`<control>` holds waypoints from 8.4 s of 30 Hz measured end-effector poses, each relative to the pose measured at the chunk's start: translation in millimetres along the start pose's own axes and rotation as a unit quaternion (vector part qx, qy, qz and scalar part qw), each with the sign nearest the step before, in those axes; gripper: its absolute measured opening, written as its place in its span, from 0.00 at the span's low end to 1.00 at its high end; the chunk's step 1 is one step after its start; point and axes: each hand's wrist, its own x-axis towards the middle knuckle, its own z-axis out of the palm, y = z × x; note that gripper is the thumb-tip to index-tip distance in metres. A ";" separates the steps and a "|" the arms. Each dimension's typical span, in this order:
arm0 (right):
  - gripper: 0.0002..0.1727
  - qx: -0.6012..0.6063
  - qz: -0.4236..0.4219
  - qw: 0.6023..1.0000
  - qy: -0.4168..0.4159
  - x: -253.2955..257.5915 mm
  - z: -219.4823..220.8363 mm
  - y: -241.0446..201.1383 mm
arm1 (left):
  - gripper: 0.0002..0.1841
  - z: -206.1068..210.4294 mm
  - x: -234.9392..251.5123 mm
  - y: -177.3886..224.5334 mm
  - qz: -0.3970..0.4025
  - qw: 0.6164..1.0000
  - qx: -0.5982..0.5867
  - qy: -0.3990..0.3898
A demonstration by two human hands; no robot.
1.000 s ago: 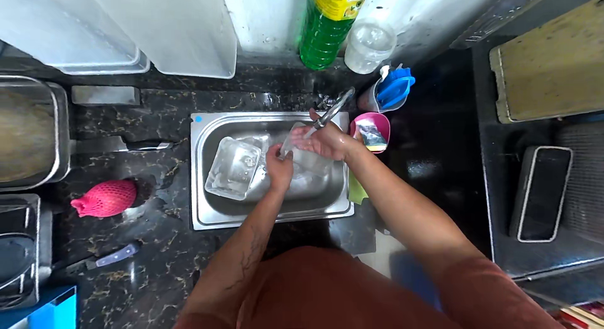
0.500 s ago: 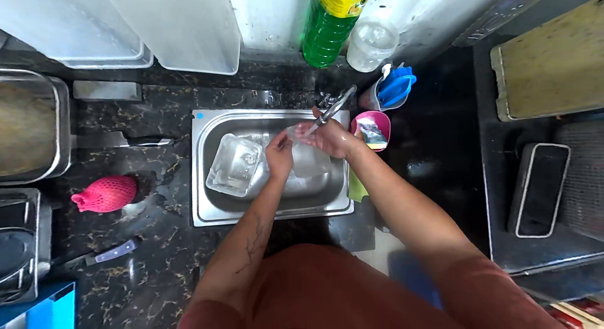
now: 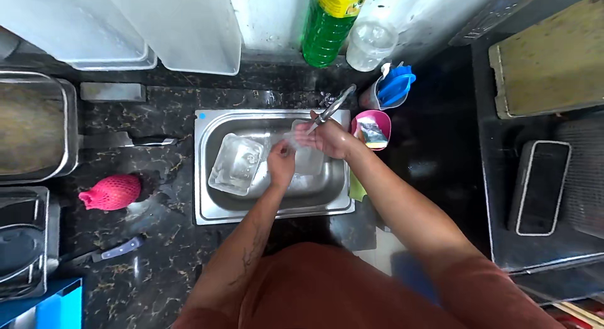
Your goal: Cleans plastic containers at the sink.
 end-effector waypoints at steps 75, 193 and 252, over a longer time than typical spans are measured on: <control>0.40 -0.354 -0.218 0.902 0.116 10.7 -33.8 85.4 | 0.40 15.5 -17.0 -16.4 0.144 0.925 0.351 0.032; 0.55 -0.290 -0.279 0.892 0.207 5.9 -62.4 84.9 | 0.45 14.8 60.2 4.1 -0.253 0.915 -0.311 -0.039; 0.34 -0.287 -0.226 0.896 0.253 -32.9 -33.7 80.6 | 0.37 6.2 7.0 -35.5 -0.222 0.889 -0.395 -0.069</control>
